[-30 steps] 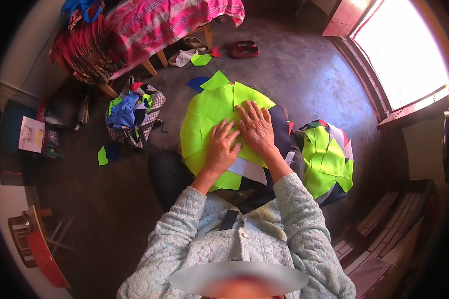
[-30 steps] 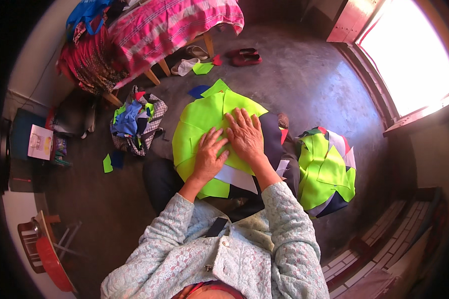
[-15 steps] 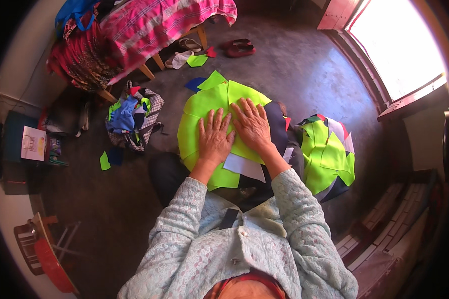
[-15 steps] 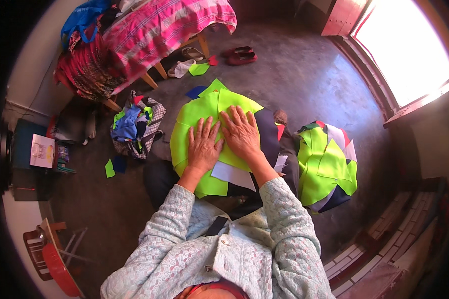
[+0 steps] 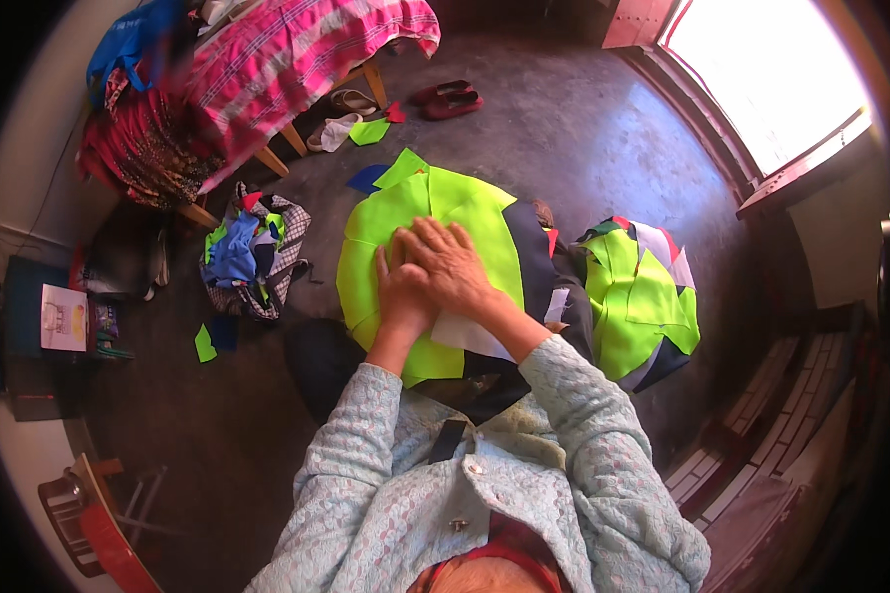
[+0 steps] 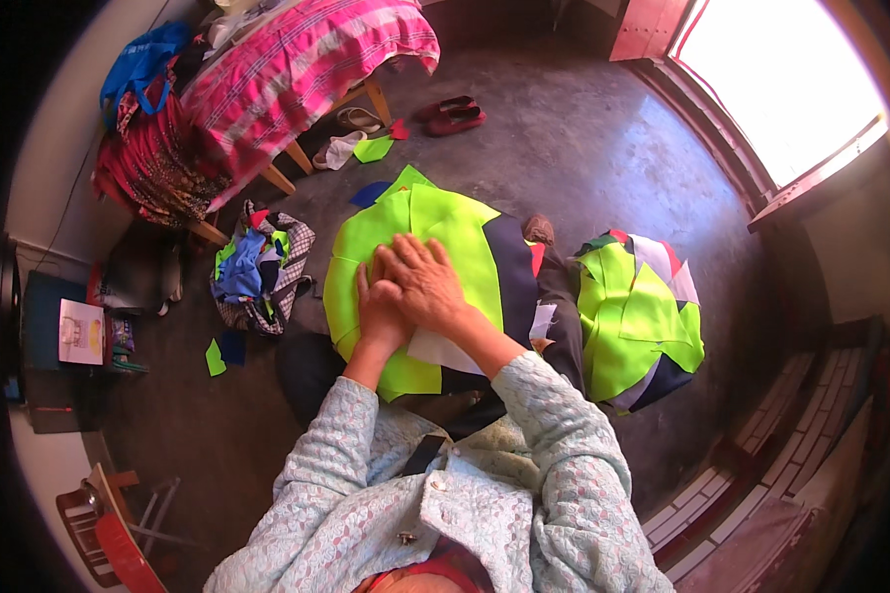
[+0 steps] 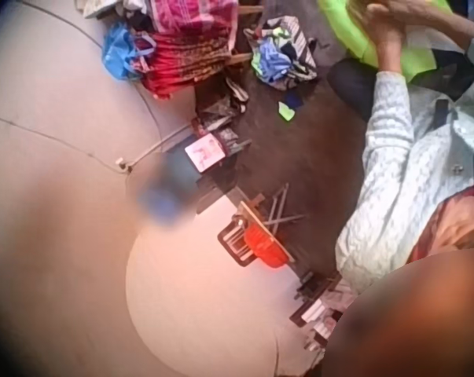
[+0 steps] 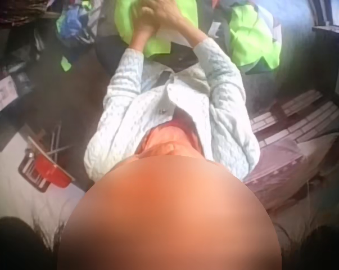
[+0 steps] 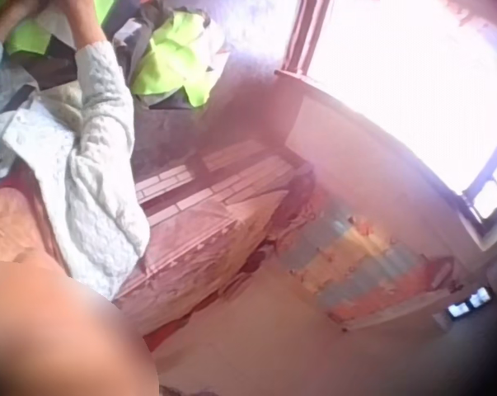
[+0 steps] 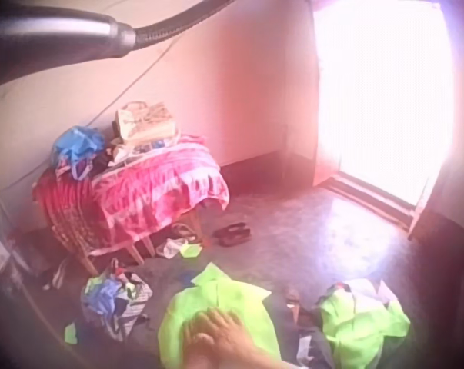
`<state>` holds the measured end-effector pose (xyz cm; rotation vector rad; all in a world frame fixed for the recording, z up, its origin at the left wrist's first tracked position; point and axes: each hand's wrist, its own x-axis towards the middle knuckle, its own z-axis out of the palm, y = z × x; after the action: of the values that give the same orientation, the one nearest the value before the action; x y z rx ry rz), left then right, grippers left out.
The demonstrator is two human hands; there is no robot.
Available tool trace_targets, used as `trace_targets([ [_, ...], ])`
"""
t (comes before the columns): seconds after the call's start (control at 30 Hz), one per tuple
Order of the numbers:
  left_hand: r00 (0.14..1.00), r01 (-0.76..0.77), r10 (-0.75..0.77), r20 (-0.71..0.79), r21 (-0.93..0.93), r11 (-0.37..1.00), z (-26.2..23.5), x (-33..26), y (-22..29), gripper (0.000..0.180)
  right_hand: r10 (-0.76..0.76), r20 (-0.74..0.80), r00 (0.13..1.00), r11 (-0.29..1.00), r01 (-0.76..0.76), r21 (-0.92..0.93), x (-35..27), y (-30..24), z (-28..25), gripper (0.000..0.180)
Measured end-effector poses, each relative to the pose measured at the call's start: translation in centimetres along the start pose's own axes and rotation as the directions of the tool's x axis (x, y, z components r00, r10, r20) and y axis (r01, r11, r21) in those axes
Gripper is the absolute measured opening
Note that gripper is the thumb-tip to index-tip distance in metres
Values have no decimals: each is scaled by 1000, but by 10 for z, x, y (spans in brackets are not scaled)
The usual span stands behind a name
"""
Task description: The person sits on the floor and sorts colorful fabric pieces by picking them up, inspecting them, and placing them into two separate piles. The person handles green, red, black, white, and gray pieces repeatedly, moving them between piles.
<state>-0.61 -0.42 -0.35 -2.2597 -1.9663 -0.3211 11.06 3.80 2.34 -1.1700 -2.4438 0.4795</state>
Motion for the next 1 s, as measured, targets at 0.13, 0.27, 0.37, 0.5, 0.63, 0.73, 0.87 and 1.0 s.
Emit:
trace_targets([
  [0.13,1000,28,-28,0,-117,993,-15,3,6,54,71,-8,997,973,-71,-221,-13,47,-22,57],
  [0.27,999,22,-27,-34,-138,990,-16,3,7,55,148,-84,985,955,-164,-248,-25,68,-28,59],
  [0.37,999,23,-27,-26,-128,992,-18,2,6,54,150,-113,982,957,-173,-232,-28,65,-29,60],
  [0.5,1000,21,-21,-3,-86,996,-18,3,5,55,110,-133,985,966,-137,-220,-26,66,-33,61],
  [0.63,999,34,-31,33,-76,997,-20,2,3,57,156,-59,986,969,-164,-187,-24,65,-29,62],
  [0.73,999,13,-11,30,-77,997,-21,4,5,58,180,-34,983,972,-183,-149,-25,66,-33,62],
  [0.87,1000,11,-9,20,-78,997,-16,6,5,57,190,-75,979,968,-200,-152,-20,46,-52,63],
  [1.0,1000,3,-2,15,-75,997,-15,5,6,56,108,-167,980,982,-132,-138,-21,24,-54,63],
])
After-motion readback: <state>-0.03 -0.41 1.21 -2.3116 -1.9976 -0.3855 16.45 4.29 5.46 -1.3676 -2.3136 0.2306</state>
